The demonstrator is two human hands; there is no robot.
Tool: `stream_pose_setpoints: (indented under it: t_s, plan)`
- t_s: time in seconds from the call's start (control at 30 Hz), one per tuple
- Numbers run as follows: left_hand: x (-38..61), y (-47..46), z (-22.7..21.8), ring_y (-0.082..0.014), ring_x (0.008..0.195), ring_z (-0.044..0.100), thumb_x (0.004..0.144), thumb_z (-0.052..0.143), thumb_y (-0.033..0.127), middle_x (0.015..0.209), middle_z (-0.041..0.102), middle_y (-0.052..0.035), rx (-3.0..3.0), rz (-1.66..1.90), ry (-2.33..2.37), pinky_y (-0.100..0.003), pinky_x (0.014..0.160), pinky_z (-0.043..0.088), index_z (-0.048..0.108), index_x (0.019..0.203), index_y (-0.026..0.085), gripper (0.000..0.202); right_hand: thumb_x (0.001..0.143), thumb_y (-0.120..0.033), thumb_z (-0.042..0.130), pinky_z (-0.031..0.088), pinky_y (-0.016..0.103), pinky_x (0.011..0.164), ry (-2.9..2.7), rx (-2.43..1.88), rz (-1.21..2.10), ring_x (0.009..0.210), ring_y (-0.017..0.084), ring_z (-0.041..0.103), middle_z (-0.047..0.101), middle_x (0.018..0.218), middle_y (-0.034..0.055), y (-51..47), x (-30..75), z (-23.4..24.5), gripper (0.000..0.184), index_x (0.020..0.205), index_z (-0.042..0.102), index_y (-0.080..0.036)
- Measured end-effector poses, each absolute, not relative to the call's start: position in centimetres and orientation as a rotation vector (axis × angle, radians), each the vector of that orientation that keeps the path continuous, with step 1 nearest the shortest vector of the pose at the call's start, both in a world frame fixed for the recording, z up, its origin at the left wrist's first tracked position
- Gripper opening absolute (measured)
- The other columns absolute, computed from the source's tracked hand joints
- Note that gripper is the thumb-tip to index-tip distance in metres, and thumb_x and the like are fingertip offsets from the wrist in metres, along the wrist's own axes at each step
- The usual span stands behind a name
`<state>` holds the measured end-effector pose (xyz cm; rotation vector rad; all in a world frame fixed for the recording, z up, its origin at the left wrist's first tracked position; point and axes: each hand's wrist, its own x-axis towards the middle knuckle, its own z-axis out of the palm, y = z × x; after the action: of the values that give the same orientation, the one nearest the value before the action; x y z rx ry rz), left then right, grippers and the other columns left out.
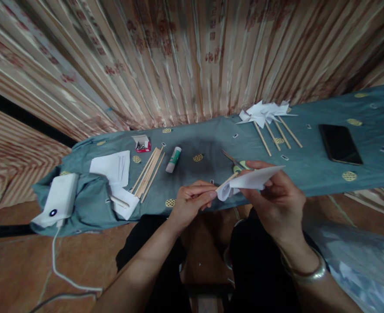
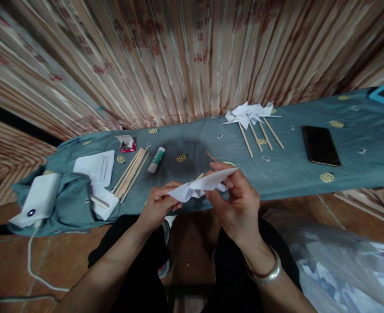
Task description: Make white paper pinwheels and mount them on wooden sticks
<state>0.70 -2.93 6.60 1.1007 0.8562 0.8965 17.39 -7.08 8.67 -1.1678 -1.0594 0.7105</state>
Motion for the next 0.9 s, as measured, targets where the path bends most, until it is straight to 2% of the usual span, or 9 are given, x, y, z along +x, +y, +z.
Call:
stream_pose_setpoints:
  t_s: [0.17, 0.23, 0.3, 0.37, 0.53, 0.63, 0.73, 0.83, 0.9]
  plan:
    - [0.4, -3.1, 6.4, -0.0044, 0.050, 0.042, 0.075, 0.074, 0.048, 0.075, 0.061, -0.0040, 1.143, 0.884, 0.860, -0.021, 0.044, 0.031, 0.076, 0.064, 0.015, 0.035, 0.071, -0.022, 0.081, 0.060, 0.026, 0.073, -0.990, -1.168, 0.787, 0.080, 0.016, 0.074, 0.077, 0.087, -0.0002, -6.6, 17.7, 8.5, 0.035, 0.103, 0.068, -0.024]
    - [0.3, -3.1, 6.3, -0.0056, 0.053, 0.045, 0.076, 0.073, 0.045, 0.079, 0.062, -0.0049, 1.157, 0.903, 0.849, -0.020, 0.046, 0.031, 0.078, 0.071, 0.017, 0.030, 0.069, -0.027, 0.083, 0.060, 0.027, 0.068, -0.950, -1.176, 0.853, 0.074, 0.016, 0.073, 0.077, 0.083, -0.0006, -6.0, 18.0, 8.0, 0.036, 0.101, 0.067, -0.023]
    - [0.3, -3.1, 6.1, -0.0088, 0.062, 0.051, 0.073, 0.076, 0.038, 0.086, 0.064, -0.0064, 1.184, 0.927, 0.857, -0.021, 0.052, 0.037, 0.081, 0.083, 0.019, 0.023, 0.067, -0.031, 0.083, 0.059, 0.028, 0.065, -0.908, -1.195, 0.916, 0.069, 0.016, 0.071, 0.076, 0.080, -0.0010, -5.3, 18.3, 7.4, 0.037, 0.099, 0.067, -0.022]
    - [0.3, -3.1, 6.1, -0.0131, 0.073, 0.056, 0.069, 0.078, 0.032, 0.092, 0.066, -0.0080, 1.215, 0.930, 0.875, -0.023, 0.062, 0.043, 0.081, 0.090, 0.020, 0.025, 0.065, -0.035, 0.083, 0.059, 0.029, 0.066, -0.868, -1.205, 0.980, 0.068, 0.016, 0.070, 0.076, 0.080, -0.0011, -4.7, 18.5, 6.8, 0.038, 0.097, 0.066, -0.022]
    - [0.3, -3.3, 5.6, -0.0181, 0.086, 0.060, 0.068, 0.077, 0.027, 0.095, 0.068, -0.0091, 1.241, 0.929, 0.900, -0.027, 0.075, 0.047, 0.081, 0.088, 0.019, 0.022, 0.058, -0.036, 0.086, 0.058, 0.031, 0.072, -0.782, -1.190, 1.129, 0.073, 0.017, 0.070, 0.076, 0.083, -0.0001, -3.5, 18.6, 5.5, 0.045, 0.095, 0.066, -0.021]
    - [0.2, -3.5, 4.7, -0.0132, 0.073, 0.056, 0.071, 0.074, 0.030, 0.088, 0.067, -0.0065, 1.214, 0.960, 0.957, -0.024, 0.065, 0.044, 0.080, 0.089, 0.019, 0.022, 0.053, -0.038, 0.089, 0.057, 0.033, 0.075, -0.770, -1.179, 1.191, 0.072, 0.017, 0.070, 0.075, 0.080, -0.0004, -3.0, 18.3, 4.9, 0.047, 0.090, 0.066, -0.021]
    - [0.0, -3.9, 3.5, -0.0072, 0.053, 0.044, 0.074, 0.072, 0.036, 0.069, 0.057, -0.0006, 1.135, 0.952, 1.007, -0.021, 0.050, 0.034, 0.080, 0.091, 0.017, 0.027, 0.053, -0.042, 0.088, 0.057, 0.035, 0.077, -0.832, -1.199, 1.249, 0.072, 0.018, 0.069, 0.075, 0.080, 0.0008, -2.4, 17.8, 4.3, 0.045, 0.086, 0.065, -0.021]
    - [-0.4, -4.3, 2.6, -0.0056, 0.049, 0.040, 0.068, 0.076, 0.037, 0.058, 0.052, 0.0023, 1.012, 0.975, 1.050, -0.021, 0.047, 0.029, 0.080, 0.087, 0.014, 0.030, 0.052, -0.043, 0.088, 0.056, 0.037, 0.080, -0.924, -1.215, 1.305, 0.075, 0.020, 0.070, 0.075, 0.081, 0.0018, -1.7, 17.3, 3.6, 0.045, 0.084, 0.065, -0.021]
    - [-0.7, -4.6, 2.2, -0.0054, 0.049, 0.041, 0.063, 0.079, 0.035, 0.056, 0.054, 0.0016, 0.882, 0.996, 1.080, -0.020, 0.046, 0.027, 0.080, 0.084, 0.012, 0.031, 0.049, -0.042, 0.088, 0.056, 0.037, 0.080, -0.973, -1.237, 1.359, 0.075, 0.020, 0.069, 0.074, 0.079, 0.0012, -0.9, 16.9, 3.3, 0.045, 0.081, 0.064, -0.020]
